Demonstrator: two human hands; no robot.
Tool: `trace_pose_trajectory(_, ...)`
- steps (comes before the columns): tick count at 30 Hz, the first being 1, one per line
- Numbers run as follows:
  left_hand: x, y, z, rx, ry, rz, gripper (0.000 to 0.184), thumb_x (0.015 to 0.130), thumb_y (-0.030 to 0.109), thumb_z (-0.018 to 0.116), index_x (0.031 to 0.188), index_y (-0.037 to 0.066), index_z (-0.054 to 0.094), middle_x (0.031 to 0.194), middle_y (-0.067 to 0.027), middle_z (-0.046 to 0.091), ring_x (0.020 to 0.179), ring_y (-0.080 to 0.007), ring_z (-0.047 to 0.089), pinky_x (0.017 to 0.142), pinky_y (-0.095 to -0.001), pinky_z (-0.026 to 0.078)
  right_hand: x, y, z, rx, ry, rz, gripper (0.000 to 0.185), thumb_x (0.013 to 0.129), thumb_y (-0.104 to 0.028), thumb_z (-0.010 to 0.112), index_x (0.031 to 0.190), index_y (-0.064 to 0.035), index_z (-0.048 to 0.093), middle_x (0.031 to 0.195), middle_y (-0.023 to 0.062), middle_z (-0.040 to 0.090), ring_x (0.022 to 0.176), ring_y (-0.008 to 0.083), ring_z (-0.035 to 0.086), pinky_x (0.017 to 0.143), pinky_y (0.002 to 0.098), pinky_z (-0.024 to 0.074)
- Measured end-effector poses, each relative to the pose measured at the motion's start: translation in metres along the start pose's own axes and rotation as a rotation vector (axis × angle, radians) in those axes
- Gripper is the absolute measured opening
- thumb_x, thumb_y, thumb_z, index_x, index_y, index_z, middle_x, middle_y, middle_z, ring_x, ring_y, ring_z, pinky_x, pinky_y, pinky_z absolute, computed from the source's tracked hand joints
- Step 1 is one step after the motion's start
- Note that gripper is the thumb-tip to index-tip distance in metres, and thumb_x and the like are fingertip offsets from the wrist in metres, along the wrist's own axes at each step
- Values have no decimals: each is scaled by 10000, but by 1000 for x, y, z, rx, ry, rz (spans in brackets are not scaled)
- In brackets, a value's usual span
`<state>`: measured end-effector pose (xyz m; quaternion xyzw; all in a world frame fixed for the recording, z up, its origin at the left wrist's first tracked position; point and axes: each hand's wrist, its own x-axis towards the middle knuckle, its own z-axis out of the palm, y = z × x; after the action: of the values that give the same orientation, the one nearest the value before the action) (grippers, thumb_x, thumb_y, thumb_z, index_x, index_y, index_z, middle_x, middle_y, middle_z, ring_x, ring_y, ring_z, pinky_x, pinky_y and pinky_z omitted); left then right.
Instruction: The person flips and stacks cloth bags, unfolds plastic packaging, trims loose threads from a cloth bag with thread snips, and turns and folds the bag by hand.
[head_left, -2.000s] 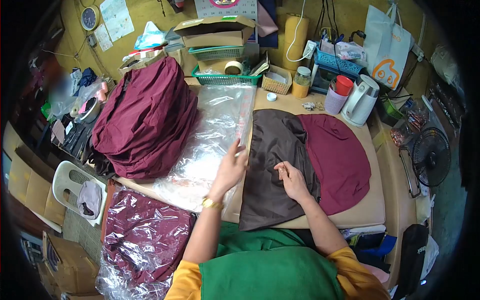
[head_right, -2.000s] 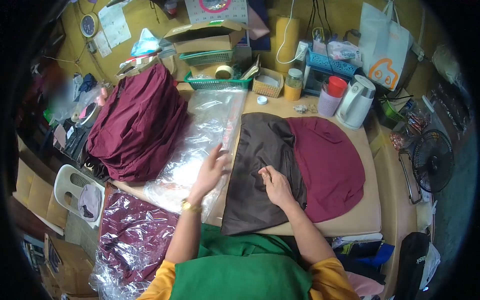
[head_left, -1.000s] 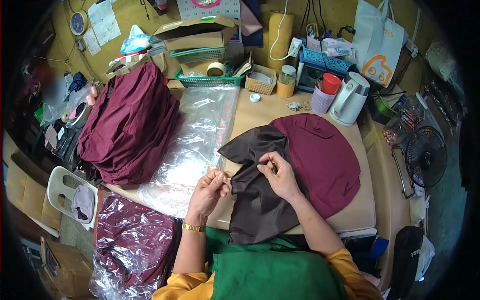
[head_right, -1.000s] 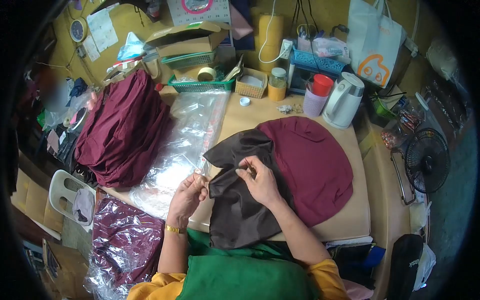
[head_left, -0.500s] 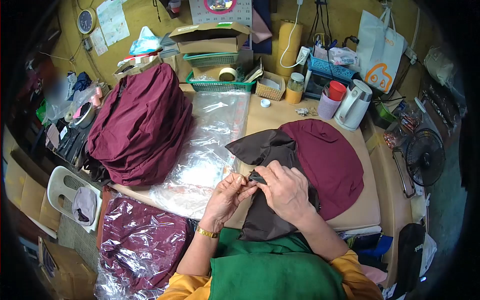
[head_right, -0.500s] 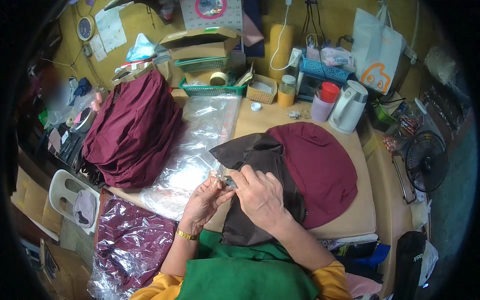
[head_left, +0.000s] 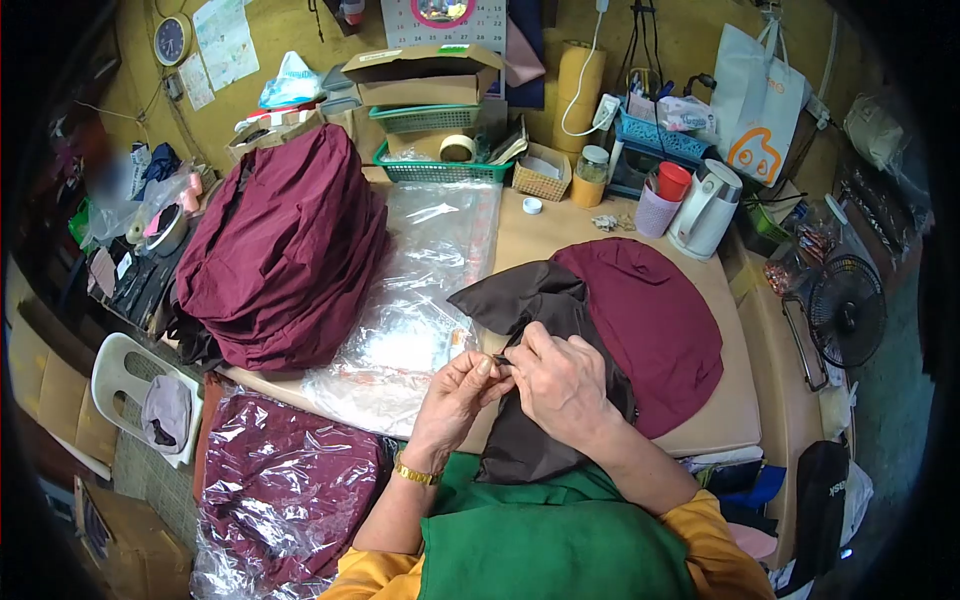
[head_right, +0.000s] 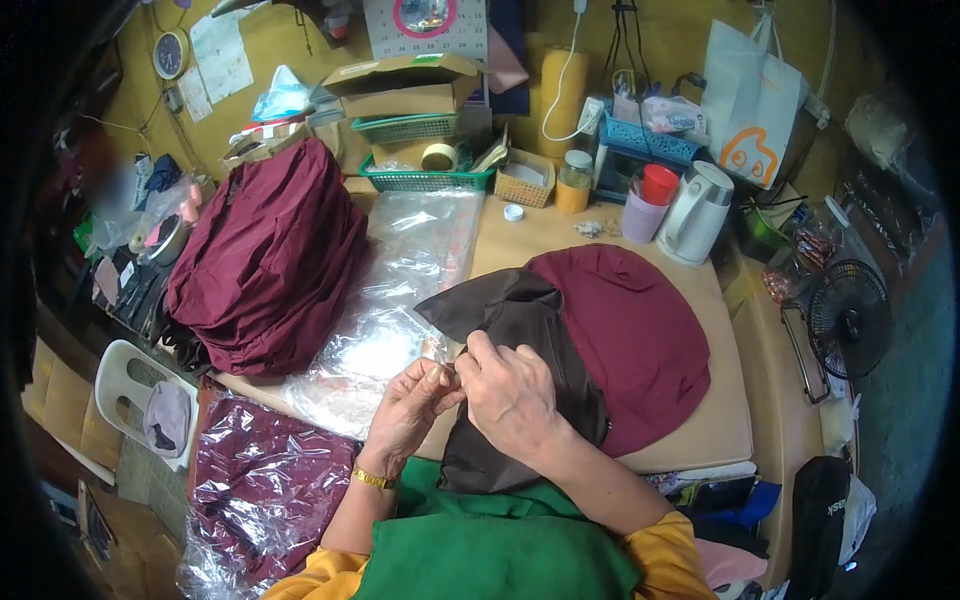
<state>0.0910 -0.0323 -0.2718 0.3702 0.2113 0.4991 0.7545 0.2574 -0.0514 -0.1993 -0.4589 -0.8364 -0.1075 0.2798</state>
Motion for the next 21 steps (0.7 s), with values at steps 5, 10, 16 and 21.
trace_pose_trajectory(5, -7, -2, 0, 124, 53, 19, 233, 1028, 241, 517, 993, 23, 592, 949, -49, 632, 945, -154, 651, 894, -326, 553, 3, 11, -8, 438, -53, 237, 154, 801, -138, 691, 866, -26, 608, 901, 114, 588, 780, 327, 648, 663, 418, 480)
trace_pose_trajectory(10, -5, -20, 8, 1016, 171, 390, 453, 946, 155, 639, 1328, -1, 453, 1130, -100, 555, 909, -172, 604, 828, -307, 517, -13, 51, 58, 590, -69, 330, 190, 806, -122, 718, 923, 1, 633, 812, 164, 650, 787, 339, 657, 670, 390, 499)
trace_pose_trajectory(16, -18, -46, -17, 1183, 82, 195, 252, 919, 146, 633, 1088, -33, 583, 742, -254, 591, 679, -406, 611, 614, -429, 467, 5, 84, 65, 610, 415, 492, 222, 816, -11, 715, 1008, -12, 603, 922, 123, 640, 717, 192, 597, 647, 326, 481)
trace_pose_trajectory(21, -8, -23, 3, 1277, 154, 195, 191, 939, 150, 614, 862, -23, 635, 662, -258, 543, 605, -444, 542, 548, -419, 432, 7, 38, 47, 827, 148, 34, 226, 842, -109, 714, 1035, -19, 639, 902, 121, 644, 754, 212, 602, 675, 340, 483)
